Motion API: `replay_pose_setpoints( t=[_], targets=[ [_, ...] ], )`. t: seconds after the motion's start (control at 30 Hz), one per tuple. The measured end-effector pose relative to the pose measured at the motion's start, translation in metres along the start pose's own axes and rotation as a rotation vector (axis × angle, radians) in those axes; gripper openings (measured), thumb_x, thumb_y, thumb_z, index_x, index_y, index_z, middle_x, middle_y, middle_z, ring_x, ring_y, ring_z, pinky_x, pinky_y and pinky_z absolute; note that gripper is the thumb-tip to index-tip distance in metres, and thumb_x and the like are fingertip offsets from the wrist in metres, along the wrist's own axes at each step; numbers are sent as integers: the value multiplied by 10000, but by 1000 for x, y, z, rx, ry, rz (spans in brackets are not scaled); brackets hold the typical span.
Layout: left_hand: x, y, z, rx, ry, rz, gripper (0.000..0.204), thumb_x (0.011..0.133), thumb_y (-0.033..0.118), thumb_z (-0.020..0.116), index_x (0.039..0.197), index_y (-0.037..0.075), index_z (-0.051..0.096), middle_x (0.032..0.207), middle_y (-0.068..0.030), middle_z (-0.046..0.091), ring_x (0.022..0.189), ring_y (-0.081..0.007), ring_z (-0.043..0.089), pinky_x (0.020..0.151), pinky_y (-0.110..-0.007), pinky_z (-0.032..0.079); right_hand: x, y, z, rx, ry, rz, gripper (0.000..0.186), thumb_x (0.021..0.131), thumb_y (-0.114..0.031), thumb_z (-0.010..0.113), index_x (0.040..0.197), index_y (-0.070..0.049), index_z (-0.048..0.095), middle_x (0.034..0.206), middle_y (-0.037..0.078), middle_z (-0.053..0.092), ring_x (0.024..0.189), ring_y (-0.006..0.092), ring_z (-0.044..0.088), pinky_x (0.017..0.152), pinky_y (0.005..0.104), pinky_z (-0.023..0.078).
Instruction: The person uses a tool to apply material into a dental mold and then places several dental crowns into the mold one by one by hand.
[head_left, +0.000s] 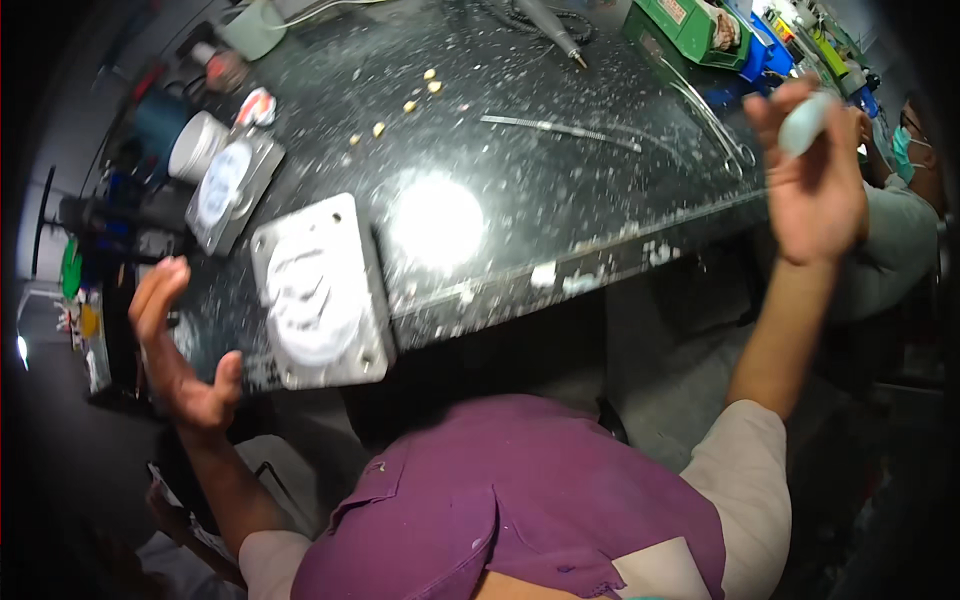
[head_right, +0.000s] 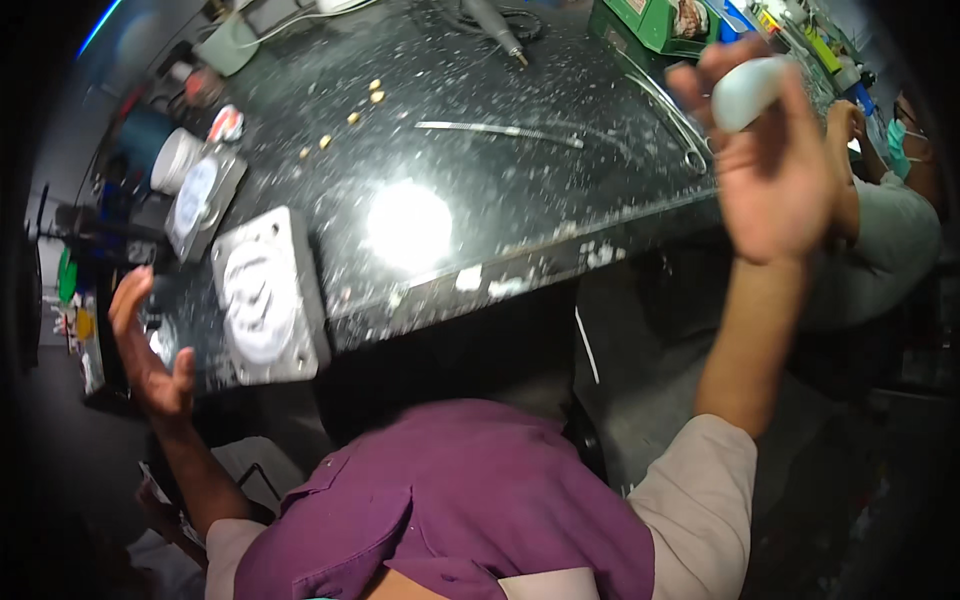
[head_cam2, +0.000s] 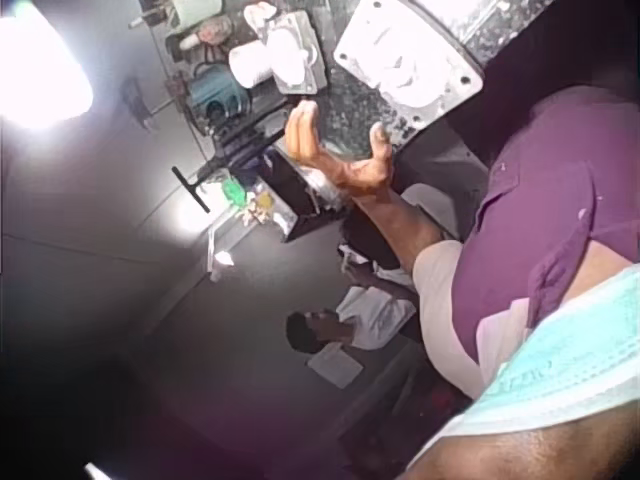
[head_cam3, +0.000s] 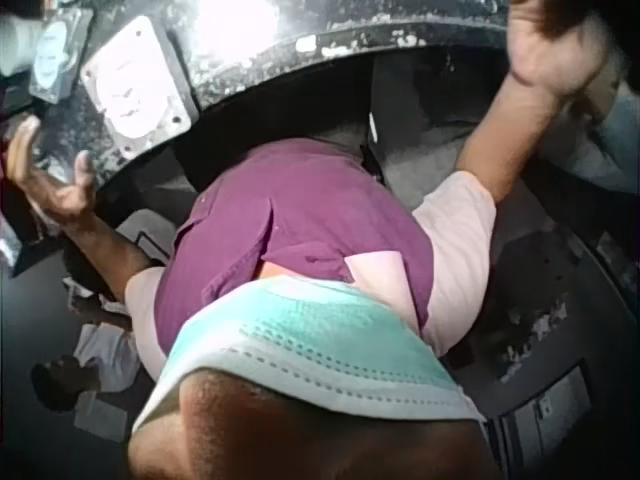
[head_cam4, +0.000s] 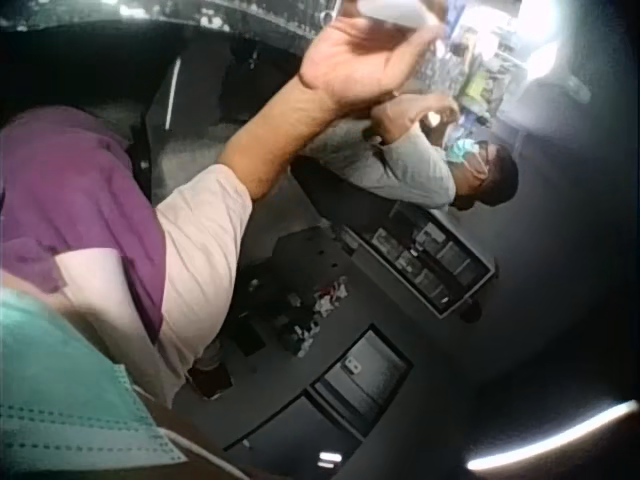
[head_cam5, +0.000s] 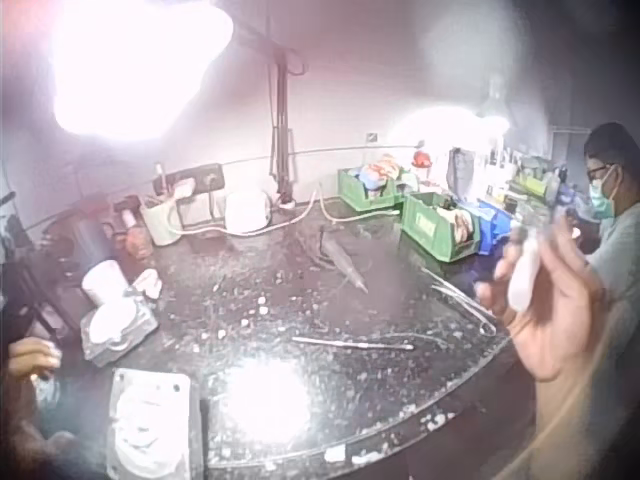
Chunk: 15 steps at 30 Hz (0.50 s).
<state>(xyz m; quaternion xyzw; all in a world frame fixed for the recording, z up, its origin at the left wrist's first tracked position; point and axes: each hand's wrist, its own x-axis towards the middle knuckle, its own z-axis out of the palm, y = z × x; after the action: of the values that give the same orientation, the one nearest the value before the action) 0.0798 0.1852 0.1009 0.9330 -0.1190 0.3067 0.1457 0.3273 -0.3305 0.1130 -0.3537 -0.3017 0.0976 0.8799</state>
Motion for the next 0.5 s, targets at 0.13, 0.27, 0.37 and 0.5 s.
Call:
replay_pose_setpoints(
  t=[0.13,0.27,0.37,0.5],
  targets=[
    [-12,10,-5,-280,-59,-208,1110,733,690,782,1532,12,418,1560,-158,430,1477,-291,391,1207,-490,297,-37,65,41,-229,21,224,447,1097,-325,500,1428,-25,483,1068,105,641,888,175,688,651,327,644],
    [1,7,-9,-260,-351,-133,1336,473,711,906,1575,144,406,1607,-138,402,1519,-333,335,1228,-515,287,-46,89,73,-461,-100,445,478,1072,-378,572,1440,-82,498,1022,54,663,880,126,691,633,270,618],
    [28,0,2,-138,-495,10,1372,449,662,941,1590,150,376,1629,-155,372,1541,-359,290,1243,-514,276,-39,96,91,-537,-112,557,534,1043,-236,637,1525,-96,455,1087,56,676,989,125,678,856,302,615],
    [57,-4,31,-114,-620,200,1400,458,613,963,1594,85,339,1618,-214,357,1539,-378,280,1248,-495,277,-30,114,104,-571,-246,551,516,1007,-161,686,1484,-61,517,1105,65,698,991,108,661,837,271,581]
  ],
)
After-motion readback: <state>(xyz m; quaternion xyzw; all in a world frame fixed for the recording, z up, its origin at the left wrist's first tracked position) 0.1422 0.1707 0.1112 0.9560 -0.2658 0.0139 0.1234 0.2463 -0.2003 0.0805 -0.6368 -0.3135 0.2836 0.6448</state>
